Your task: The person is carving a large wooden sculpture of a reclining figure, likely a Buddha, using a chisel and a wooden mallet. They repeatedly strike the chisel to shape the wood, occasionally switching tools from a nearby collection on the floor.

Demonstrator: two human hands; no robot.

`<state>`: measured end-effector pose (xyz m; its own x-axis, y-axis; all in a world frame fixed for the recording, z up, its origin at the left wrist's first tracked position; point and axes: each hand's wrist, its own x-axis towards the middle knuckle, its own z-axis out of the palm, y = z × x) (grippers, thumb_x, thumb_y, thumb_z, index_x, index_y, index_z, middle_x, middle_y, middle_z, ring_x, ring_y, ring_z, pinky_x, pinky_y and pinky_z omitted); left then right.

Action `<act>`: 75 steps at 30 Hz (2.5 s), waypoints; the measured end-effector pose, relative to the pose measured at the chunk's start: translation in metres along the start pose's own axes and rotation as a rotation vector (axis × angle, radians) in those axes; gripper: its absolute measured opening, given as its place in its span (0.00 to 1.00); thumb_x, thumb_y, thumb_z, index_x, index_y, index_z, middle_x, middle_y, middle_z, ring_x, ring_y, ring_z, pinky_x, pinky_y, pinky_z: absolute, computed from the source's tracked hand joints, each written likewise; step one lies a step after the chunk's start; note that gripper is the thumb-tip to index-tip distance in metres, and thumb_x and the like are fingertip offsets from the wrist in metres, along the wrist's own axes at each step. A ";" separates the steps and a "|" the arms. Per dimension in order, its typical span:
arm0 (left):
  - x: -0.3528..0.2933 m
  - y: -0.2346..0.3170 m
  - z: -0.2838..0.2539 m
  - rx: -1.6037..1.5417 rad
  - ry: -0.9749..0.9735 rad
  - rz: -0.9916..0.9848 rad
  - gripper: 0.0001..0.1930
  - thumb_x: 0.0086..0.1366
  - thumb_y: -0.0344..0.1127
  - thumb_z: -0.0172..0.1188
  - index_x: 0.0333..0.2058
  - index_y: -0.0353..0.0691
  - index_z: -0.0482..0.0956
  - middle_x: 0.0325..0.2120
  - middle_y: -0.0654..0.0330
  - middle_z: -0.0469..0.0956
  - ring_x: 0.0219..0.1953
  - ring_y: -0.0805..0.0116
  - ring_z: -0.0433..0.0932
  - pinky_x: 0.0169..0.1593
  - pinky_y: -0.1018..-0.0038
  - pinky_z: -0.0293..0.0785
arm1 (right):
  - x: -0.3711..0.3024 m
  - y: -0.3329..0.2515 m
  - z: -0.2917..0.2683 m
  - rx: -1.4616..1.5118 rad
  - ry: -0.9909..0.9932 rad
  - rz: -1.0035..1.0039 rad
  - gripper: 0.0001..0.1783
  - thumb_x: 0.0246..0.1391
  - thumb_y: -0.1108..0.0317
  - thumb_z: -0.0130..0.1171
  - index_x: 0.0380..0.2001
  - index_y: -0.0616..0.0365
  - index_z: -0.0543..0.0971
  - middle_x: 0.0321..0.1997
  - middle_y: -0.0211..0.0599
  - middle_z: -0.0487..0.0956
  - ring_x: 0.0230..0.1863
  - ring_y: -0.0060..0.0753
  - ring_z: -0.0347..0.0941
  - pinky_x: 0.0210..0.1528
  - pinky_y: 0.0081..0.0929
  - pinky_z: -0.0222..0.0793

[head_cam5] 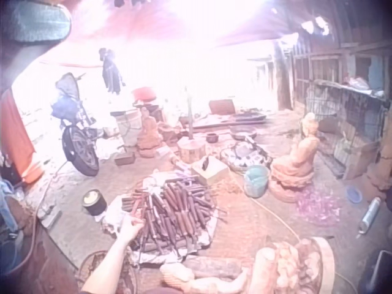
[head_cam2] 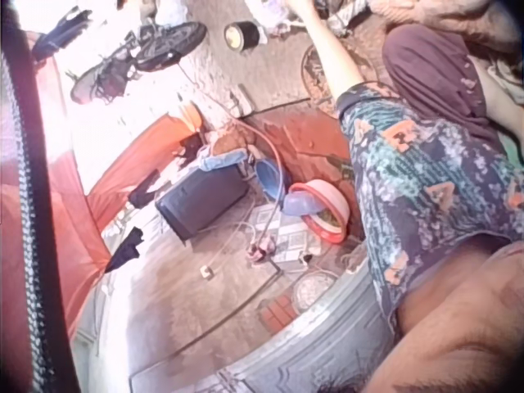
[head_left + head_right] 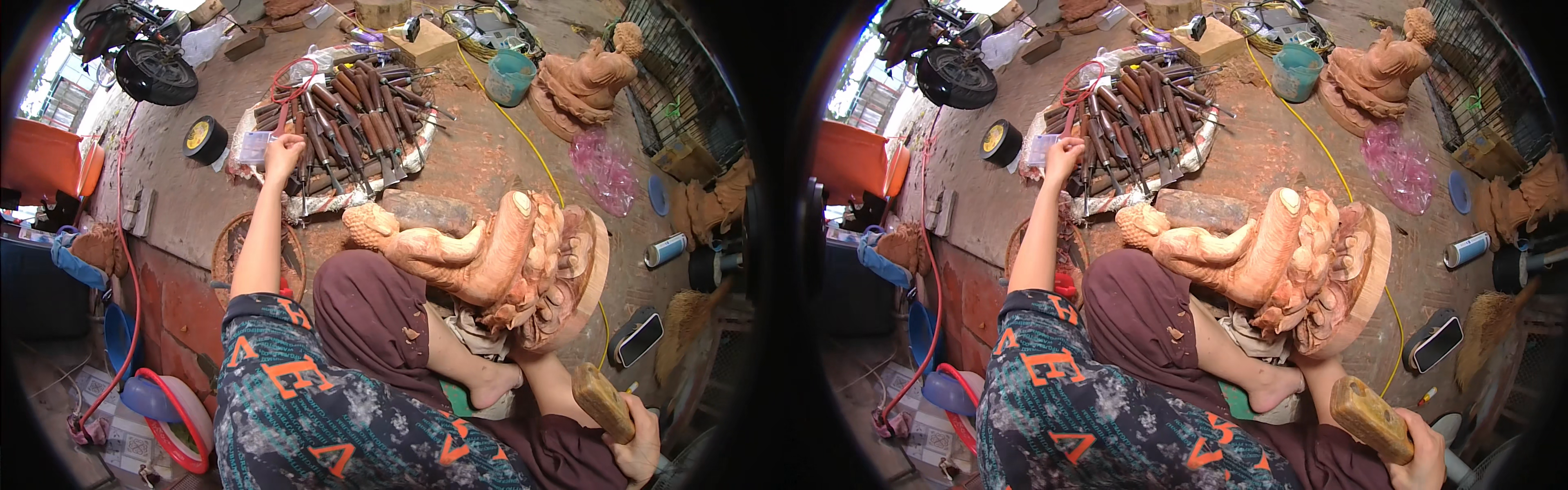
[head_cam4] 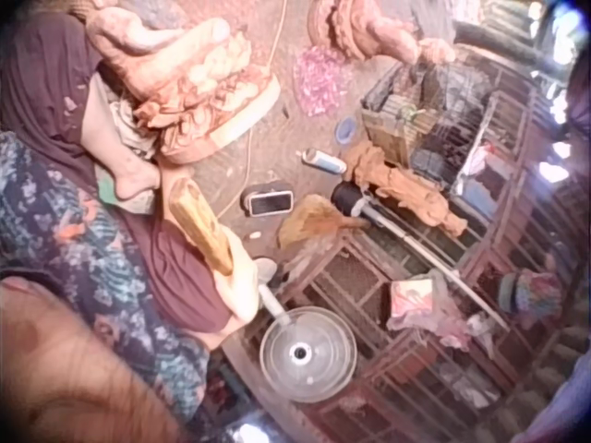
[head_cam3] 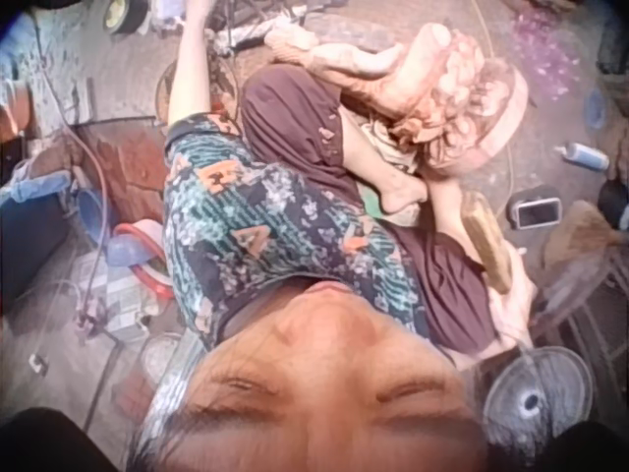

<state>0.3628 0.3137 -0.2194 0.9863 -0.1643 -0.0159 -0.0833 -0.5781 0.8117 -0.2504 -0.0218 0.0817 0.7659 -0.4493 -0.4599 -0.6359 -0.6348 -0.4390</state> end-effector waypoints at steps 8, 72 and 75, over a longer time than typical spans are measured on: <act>-0.063 0.051 0.025 0.469 -0.218 0.044 0.10 0.60 0.40 0.58 0.35 0.41 0.82 0.26 0.52 0.81 0.27 0.61 0.81 0.34 0.66 0.76 | 0.001 0.000 -0.001 0.020 -0.018 0.019 0.33 0.23 0.83 0.62 0.43 0.62 0.73 0.37 0.44 0.78 0.40 0.48 0.75 0.44 0.30 0.68; 0.118 0.043 0.122 -0.291 0.166 -0.172 0.15 0.52 0.25 0.67 0.41 0.35 0.81 0.25 0.62 0.80 0.19 0.78 0.73 0.20 0.82 0.68 | 0.015 0.008 0.001 0.117 -0.043 0.295 0.35 0.22 0.85 0.67 0.43 0.62 0.73 0.36 0.41 0.79 0.40 0.40 0.77 0.44 0.28 0.69; 0.106 0.058 0.127 -0.406 0.202 -0.240 0.27 0.49 0.22 0.69 0.49 0.35 0.72 0.27 0.60 0.79 0.20 0.76 0.75 0.19 0.83 0.71 | 0.013 0.006 0.000 0.084 -0.054 0.266 0.35 0.21 0.86 0.67 0.43 0.62 0.73 0.36 0.41 0.79 0.40 0.42 0.77 0.43 0.28 0.69</act>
<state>0.4442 0.1619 -0.2481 0.9821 0.1155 -0.1486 0.1710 -0.2171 0.9611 -0.2439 -0.0313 0.0730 0.5661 -0.5580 -0.6067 -0.8214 -0.4438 -0.3583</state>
